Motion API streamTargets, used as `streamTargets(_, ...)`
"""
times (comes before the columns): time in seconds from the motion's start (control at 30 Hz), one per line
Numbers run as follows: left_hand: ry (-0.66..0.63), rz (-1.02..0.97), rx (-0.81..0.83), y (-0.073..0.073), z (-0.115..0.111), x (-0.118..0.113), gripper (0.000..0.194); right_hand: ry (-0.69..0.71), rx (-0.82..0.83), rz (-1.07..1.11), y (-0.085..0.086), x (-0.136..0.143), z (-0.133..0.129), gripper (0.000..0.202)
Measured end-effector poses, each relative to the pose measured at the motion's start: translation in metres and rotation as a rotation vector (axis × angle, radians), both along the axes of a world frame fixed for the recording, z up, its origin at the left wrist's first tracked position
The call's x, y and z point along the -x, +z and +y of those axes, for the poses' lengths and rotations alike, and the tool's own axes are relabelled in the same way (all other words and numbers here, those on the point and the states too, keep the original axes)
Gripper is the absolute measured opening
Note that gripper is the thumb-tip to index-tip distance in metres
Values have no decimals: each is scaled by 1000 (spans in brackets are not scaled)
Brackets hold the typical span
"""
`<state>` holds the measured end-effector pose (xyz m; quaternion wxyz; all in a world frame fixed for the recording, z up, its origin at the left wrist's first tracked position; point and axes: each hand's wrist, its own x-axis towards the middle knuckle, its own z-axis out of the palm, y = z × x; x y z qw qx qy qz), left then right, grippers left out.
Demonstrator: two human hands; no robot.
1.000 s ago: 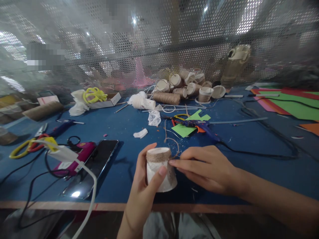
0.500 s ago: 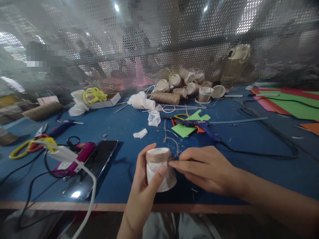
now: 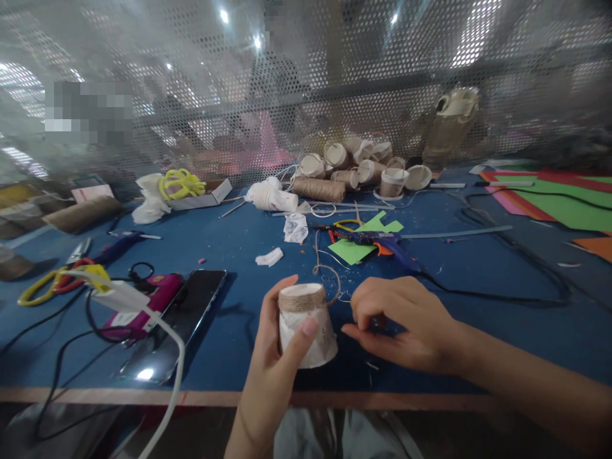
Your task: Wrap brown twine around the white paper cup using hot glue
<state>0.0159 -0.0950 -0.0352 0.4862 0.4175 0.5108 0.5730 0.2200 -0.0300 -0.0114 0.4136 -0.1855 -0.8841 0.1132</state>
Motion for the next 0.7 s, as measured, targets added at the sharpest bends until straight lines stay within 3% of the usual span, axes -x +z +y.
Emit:
streamTargets(0.13,8,10,-19,-4,1,4,54,-35,52,17,2,-3,2,12)
streamTargets(0.37,24,-7,-59,-5,1,3,53,-84,-52,-19,3,-7,5,10)
streamTargets(0.53,45,-82,-61,0,-3,-4,52,-99,54,-170,0,-3,6,31)
streamTargets(0.7,94,-181,-60,4,-3,-5,54,-66,141,-337,-2,-1,8,13)
